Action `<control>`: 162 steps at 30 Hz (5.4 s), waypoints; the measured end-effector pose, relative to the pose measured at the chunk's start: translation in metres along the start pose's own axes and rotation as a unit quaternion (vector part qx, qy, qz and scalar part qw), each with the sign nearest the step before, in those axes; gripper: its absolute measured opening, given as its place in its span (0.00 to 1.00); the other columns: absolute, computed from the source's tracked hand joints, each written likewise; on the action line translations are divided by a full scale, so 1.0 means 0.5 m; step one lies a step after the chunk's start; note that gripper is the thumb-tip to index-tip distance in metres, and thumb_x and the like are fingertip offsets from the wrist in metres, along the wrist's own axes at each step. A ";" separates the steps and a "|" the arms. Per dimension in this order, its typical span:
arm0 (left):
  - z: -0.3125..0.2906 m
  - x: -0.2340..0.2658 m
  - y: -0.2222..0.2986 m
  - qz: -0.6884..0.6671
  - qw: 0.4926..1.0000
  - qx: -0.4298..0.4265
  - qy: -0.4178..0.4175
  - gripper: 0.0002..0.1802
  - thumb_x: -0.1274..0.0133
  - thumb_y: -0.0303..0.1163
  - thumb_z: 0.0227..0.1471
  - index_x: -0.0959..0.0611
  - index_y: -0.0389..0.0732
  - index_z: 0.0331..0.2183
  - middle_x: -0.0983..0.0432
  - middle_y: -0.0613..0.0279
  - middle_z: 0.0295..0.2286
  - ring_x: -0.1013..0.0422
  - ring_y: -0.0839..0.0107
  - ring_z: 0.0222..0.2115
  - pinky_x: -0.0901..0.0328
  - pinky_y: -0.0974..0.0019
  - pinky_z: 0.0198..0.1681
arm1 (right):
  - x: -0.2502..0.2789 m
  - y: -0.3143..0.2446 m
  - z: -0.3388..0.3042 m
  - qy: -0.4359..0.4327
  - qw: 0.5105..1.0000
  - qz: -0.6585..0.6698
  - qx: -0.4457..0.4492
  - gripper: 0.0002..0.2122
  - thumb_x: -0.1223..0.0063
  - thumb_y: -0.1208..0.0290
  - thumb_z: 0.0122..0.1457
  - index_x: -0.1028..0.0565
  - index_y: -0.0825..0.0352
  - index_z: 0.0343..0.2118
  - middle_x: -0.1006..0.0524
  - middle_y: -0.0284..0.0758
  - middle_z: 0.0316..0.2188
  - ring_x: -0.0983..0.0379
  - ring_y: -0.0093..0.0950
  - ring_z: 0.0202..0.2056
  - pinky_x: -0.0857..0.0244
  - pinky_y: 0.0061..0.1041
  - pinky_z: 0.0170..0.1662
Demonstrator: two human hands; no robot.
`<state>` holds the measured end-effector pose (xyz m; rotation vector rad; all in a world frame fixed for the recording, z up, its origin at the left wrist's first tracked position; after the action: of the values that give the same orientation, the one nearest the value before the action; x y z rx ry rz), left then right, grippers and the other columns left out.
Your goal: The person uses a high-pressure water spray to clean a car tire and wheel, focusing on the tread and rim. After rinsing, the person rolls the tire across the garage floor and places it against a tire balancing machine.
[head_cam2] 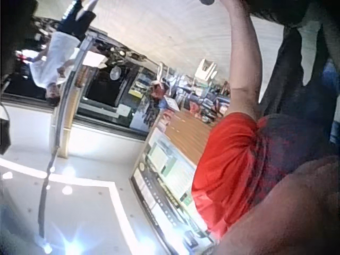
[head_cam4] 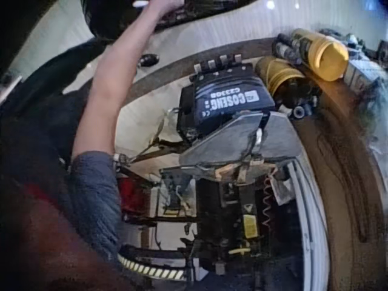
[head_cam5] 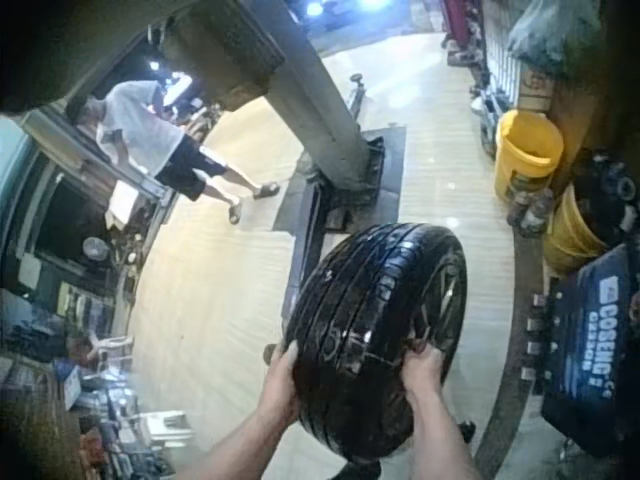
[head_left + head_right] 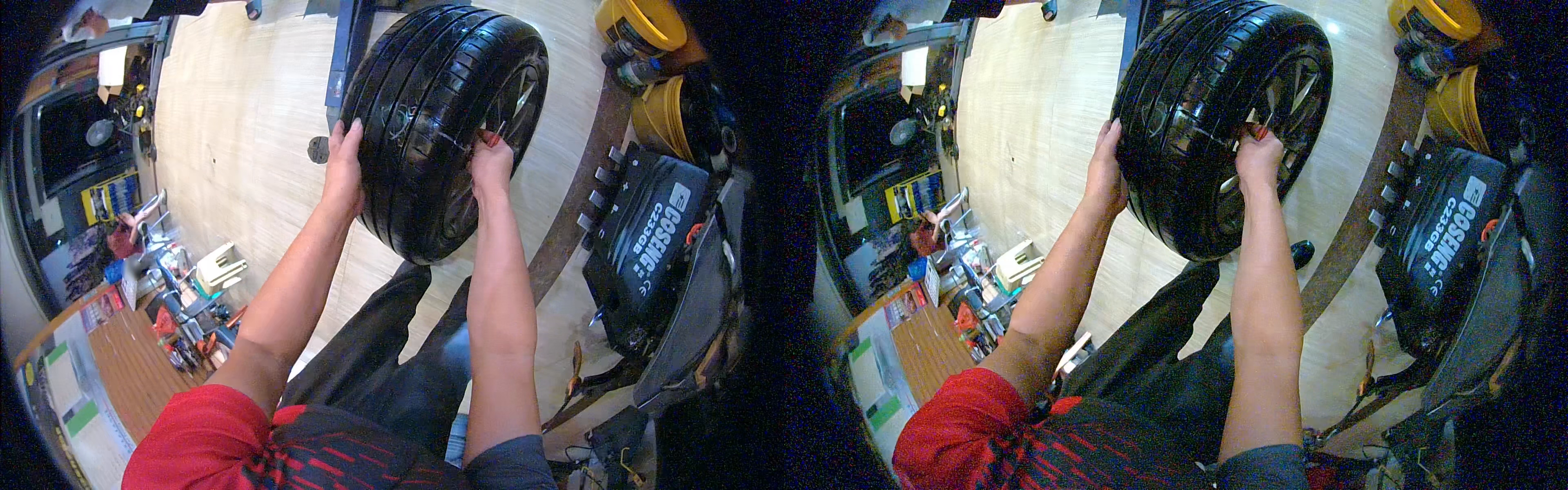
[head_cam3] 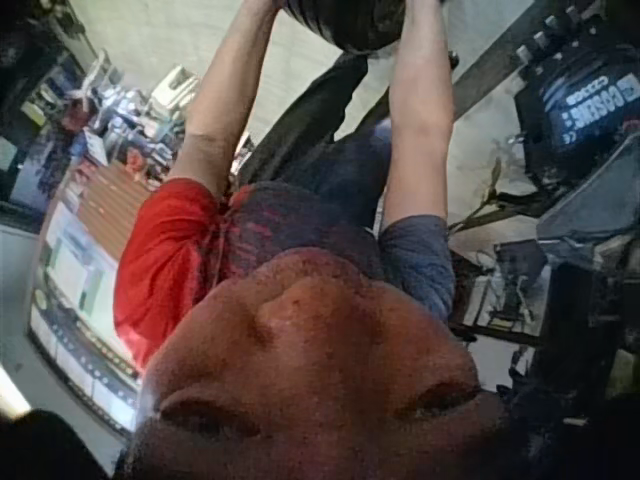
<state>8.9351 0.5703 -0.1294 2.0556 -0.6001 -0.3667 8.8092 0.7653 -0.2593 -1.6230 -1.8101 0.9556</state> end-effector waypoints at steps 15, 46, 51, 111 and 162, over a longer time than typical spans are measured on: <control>0.052 0.056 -0.028 0.244 0.968 0.005 0.055 0.65 0.33 0.59 0.40 0.47 0.31 0.65 0.51 0.35 0.62 0.54 0.41 0.64 0.55 0.48 0.67 | -0.054 0.029 -0.018 -0.005 1.000 0.001 -0.009 0.04 0.46 0.72 0.63 0.22 0.65 0.36 0.26 0.25 0.22 0.37 0.17 0.17 0.46 0.20 0.18; 0.038 0.096 -0.036 0.245 0.965 -0.037 0.082 0.64 0.31 0.57 0.38 0.45 0.32 0.65 0.49 0.34 0.62 0.51 0.40 0.64 0.53 0.49 0.67 | -0.053 0.054 -0.034 -0.043 0.998 0.000 -0.036 0.10 0.50 0.71 0.63 0.23 0.65 0.46 0.30 0.24 0.19 0.38 0.17 0.18 0.46 0.19 0.20; 0.042 0.082 -0.034 0.258 0.963 -0.036 0.076 0.64 0.32 0.59 0.39 0.45 0.33 0.65 0.49 0.34 0.62 0.51 0.40 0.64 0.53 0.48 0.67 | -0.050 0.039 -0.035 -0.048 0.998 0.027 -0.035 0.06 0.49 0.72 0.63 0.23 0.64 0.40 0.31 0.23 0.19 0.40 0.17 0.15 0.47 0.19 0.18; 0.031 0.099 -0.029 0.305 0.948 -0.031 0.089 0.66 0.33 0.62 0.38 0.46 0.34 0.66 0.52 0.33 0.63 0.55 0.38 0.65 0.57 0.46 0.68 | -0.058 0.078 -0.025 -0.038 0.999 0.005 0.000 0.06 0.48 0.69 0.65 0.22 0.64 0.40 0.31 0.22 0.19 0.40 0.15 0.16 0.46 0.18 0.18; 0.161 0.197 -0.032 0.285 0.953 0.006 0.105 0.45 0.52 0.63 0.57 0.26 0.25 0.53 0.28 0.31 0.50 0.32 0.44 0.54 0.40 0.51 0.58 | -0.049 0.038 -0.057 -0.060 0.989 0.010 -0.136 0.12 0.48 0.61 0.65 0.24 0.65 0.37 0.31 0.27 0.19 0.39 0.19 0.16 0.45 0.22 0.17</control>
<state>8.9835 0.4663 -0.1870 1.8013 -1.0207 0.1919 8.8464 0.7461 -0.2550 -1.7811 -2.0839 0.8621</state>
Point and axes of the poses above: each hand's wrist, its own z-axis towards the middle knuckle, its own x-axis out of the back of the hand, y = z × x, the point moved 6 cm from there along z, towards the middle knuckle
